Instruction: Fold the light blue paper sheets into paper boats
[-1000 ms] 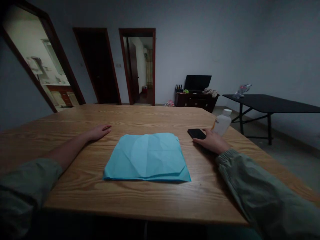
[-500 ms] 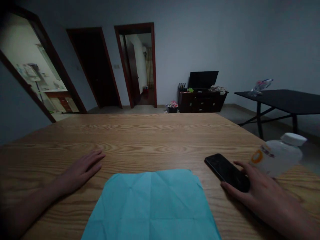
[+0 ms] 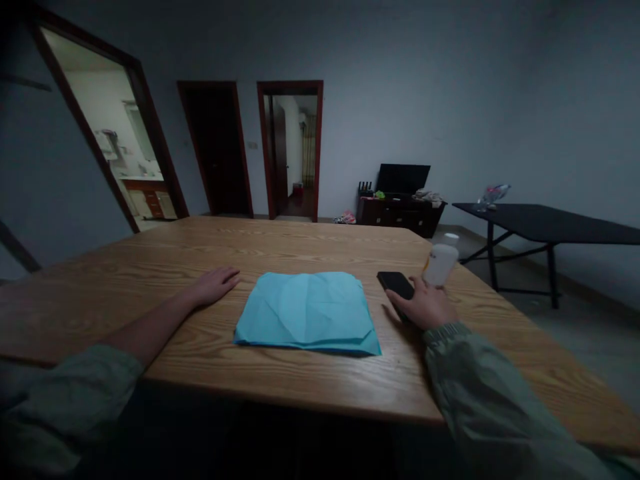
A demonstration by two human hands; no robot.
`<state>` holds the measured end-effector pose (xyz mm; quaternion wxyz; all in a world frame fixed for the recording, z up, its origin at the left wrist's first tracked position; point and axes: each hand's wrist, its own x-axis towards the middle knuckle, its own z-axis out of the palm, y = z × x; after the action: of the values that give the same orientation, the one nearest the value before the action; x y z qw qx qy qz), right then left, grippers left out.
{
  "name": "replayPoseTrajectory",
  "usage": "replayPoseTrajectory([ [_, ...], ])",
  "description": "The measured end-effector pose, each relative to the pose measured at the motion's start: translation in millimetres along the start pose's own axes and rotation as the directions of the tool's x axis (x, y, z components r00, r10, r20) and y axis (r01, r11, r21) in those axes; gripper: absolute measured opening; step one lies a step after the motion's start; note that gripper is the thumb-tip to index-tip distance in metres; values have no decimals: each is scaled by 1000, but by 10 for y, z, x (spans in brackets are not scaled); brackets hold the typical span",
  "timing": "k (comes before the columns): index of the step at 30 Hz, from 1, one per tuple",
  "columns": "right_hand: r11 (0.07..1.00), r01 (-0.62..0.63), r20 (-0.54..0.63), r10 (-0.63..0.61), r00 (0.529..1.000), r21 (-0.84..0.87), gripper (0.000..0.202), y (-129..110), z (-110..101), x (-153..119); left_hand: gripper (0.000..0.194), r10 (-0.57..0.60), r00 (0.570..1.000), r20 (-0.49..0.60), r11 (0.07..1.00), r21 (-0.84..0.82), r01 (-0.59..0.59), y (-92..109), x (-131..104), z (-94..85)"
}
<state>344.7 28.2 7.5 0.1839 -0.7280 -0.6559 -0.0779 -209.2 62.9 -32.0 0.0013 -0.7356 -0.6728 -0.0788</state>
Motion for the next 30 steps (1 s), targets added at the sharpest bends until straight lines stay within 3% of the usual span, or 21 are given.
replayPoseTrajectory([
  [3,974,190,-135,-174,975,123,53,-276,-107,-406,64,7,1000,-12,1000,-14,-7,-2,-94,-51],
  [6,846,441,-75,-440,895,300,37,-578,-120,-655,62,10,1000,-24,1000,-24,-11,-19,-93,-57],
  [9,771,496,-25,-532,846,400,32,-754,-82,-693,61,13,999,-38,1000,-14,-13,-28,-85,-28],
  [17,711,426,9,-520,854,559,31,-687,-17,-579,58,-25,999,-30,999,-21,25,148,-162,-12],
  [21,717,374,-10,-456,890,588,33,-664,-28,-583,57,-74,996,-47,997,7,75,317,-264,-50],
  [30,724,352,-34,-415,909,593,30,-455,28,-413,59,-102,994,-33,994,36,103,771,-321,-106],
])
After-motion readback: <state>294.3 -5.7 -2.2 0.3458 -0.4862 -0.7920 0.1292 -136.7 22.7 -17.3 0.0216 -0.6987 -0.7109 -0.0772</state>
